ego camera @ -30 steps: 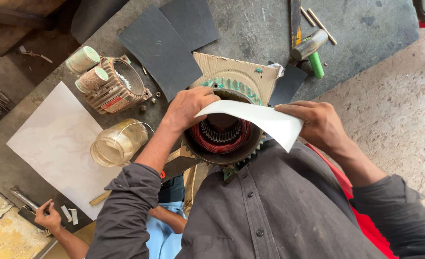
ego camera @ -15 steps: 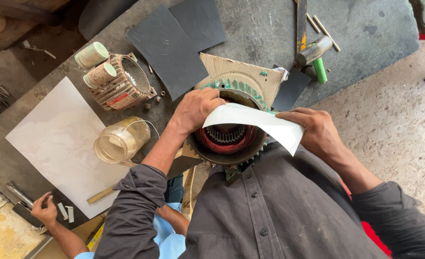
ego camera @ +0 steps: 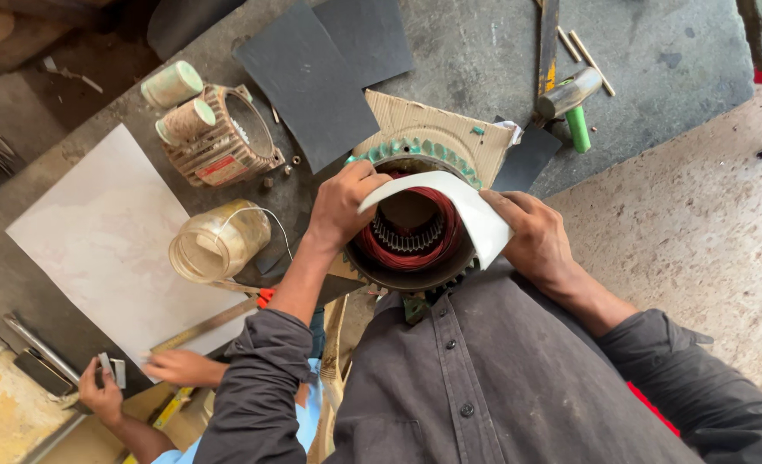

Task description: The person places white and black insulating sheets into the slots of a motor stator containing copper windings. They use scissors to trim the black sheet to fit the stator shape and continue layering insulation between the windings.

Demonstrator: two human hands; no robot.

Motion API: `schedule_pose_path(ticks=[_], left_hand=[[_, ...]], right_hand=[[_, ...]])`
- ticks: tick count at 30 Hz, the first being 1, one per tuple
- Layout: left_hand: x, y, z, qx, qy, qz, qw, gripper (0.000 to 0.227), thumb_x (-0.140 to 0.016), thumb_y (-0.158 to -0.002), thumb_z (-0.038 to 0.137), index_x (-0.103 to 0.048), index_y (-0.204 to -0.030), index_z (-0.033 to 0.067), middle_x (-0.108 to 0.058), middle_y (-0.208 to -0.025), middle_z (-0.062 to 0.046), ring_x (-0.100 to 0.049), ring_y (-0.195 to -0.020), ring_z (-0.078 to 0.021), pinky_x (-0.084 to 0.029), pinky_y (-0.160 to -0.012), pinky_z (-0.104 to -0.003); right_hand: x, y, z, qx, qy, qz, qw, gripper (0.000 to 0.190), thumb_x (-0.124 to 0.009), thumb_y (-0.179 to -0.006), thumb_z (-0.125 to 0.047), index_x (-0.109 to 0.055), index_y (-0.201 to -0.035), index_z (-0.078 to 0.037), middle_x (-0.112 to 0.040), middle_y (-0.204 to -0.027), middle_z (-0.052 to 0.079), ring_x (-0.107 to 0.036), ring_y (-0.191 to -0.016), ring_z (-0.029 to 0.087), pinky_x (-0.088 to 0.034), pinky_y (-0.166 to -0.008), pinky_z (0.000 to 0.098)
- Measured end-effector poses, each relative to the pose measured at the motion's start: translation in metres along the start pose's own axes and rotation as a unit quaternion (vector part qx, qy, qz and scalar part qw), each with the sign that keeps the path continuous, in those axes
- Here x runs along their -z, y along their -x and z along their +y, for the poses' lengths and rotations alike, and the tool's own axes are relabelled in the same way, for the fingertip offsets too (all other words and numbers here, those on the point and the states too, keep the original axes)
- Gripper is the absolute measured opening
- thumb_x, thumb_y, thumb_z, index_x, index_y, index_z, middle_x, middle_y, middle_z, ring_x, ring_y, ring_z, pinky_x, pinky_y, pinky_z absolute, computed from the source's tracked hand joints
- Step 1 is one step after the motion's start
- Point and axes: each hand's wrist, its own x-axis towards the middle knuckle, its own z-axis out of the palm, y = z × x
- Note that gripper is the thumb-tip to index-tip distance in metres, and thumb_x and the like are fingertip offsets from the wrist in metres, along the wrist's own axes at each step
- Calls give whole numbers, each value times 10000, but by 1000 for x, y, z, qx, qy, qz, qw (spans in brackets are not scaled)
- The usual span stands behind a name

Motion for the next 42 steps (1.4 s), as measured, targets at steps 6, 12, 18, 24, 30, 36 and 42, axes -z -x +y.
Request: schedule_pose_path(ticks=[6,12,18,24,30,36,42], left_hand=[[6,12,-4,-76,-34,-5,997,139,-628,-907,113,-692,-1011,45,-630,-899,-93,-661,-891,-274,-568,-755,-386],[12,29,-9,-82,-71,-20,994,199,-642,-894,114,-711,-1058,22,-658,-917,-92,-663,-888,-262,-579,-759,-373],[4,30,-3,-7,7,63,998,165,-700,-914,128,-744,-1064,74,-697,-969,-75,-677,-890,-240,-586,-732,-354],[4,43,-1,-20,-20,25,999,202,-670,-874,125,-712,-1039,18,-651,-920,-100,-646,-911,-290,-583,-769,-385],[9,66,4,12,-58,26,998,209,-642,-889,61,-720,-1076,8,-657,-933,-104,-660,-925,-293,-574,-743,-388],[-10,69,19,86,-97,99,987,337,-652,-912,-6,-719,-1240,33,-684,-1044,-88,-689,-944,-270,-600,-789,-374],[-31,71,30,111,-82,147,980,311,-719,-894,104,-735,-1196,32,-632,-954,-85,-660,-932,-275,-596,-792,-406]], right_hand=[[-5,1,-9,2,27,-14,1000,408,-741,-862,-75,-725,-1269,-64,-735,-1128,141,-705,-1014,324,-575,-870,422],[-6,-15,0,59,15,-47,997,403,-762,-841,-121,-732,-1239,-60,-740,-1111,139,-671,-983,314,-563,-855,415],[-12,-22,8,70,5,-49,996,409,-754,-866,-139,-728,-1267,-59,-738,-1129,171,-692,-985,310,-579,-844,410],[-13,-35,12,80,-14,-73,994,358,-761,-894,-155,-751,-1238,-56,-745,-1079,192,-721,-947,314,-593,-807,416],[-13,-58,6,154,-12,-101,983,360,-774,-867,-159,-763,-1214,-64,-763,-1094,167,-729,-975,309,-591,-856,414],[0,-74,8,130,-37,-84,987,319,-787,-893,-172,-766,-1186,-46,-743,-1015,168,-739,-854,292,-598,-759,392],[-11,-66,17,113,-16,-146,983,323,-775,-914,-208,-759,-1194,-49,-711,-942,150,-723,-761,264,-599,-664,383]])
